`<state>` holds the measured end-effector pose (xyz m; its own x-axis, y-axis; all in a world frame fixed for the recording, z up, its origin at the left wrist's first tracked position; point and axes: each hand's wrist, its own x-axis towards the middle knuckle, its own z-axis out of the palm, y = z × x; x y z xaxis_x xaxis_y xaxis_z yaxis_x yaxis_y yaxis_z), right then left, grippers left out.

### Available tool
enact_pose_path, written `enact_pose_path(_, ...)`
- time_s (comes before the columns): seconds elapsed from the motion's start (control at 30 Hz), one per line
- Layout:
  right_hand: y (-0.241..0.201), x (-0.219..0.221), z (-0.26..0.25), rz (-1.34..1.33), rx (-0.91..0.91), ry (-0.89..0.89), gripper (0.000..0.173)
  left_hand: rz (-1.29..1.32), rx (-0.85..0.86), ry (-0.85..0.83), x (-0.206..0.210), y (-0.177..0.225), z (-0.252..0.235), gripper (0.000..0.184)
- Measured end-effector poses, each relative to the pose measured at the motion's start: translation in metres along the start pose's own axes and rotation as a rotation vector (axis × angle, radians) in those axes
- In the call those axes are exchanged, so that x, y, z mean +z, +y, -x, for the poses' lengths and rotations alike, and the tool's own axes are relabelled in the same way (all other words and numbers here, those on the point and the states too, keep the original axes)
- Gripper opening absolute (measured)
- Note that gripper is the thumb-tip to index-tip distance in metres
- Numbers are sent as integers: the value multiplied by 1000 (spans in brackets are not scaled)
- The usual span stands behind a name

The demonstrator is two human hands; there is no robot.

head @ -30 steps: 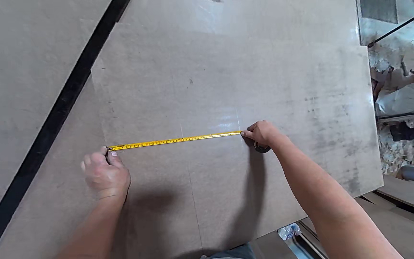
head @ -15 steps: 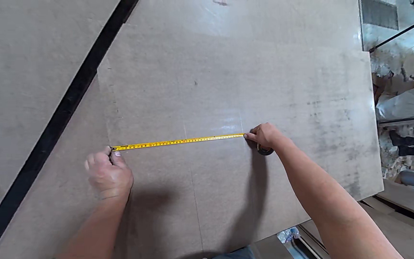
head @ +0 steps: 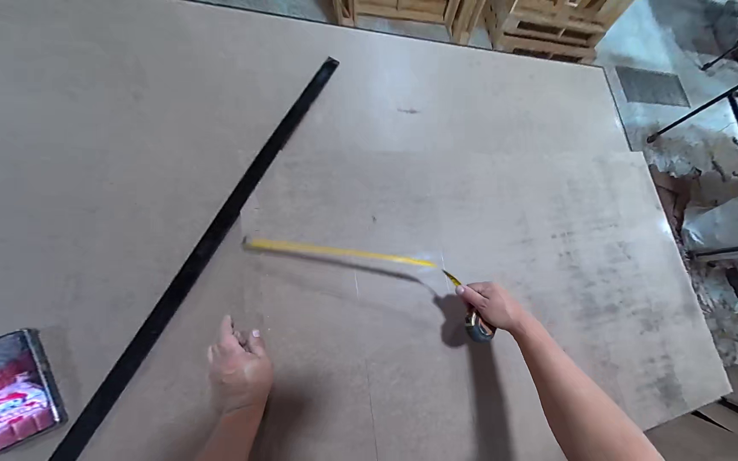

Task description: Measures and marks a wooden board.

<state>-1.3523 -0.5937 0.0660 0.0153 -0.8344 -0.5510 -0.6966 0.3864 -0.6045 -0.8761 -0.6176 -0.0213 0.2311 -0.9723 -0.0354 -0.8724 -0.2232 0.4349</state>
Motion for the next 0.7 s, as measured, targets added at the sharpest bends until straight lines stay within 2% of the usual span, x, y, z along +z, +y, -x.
enact_pose_path(0.1, 4, 23, 14, -238, 194, 44, 63, -18, 34, 5, 5, -7, -1, 52)
enact_pose_path(0.27, 13, 68, 10, -246, 436, 120, 64, -30, 39, 5, 4, -4, -1, 48)
enact_pose_path(0.43, -3, 85, 17, -261, 557, 200, 66, -33, 24, -12, 4, -4, 0, 44)
enact_pose_path(0.7, 3, 94, 24, -314, 646, 254, 64, -46, -1, -46, 1, 0, -1, 41)
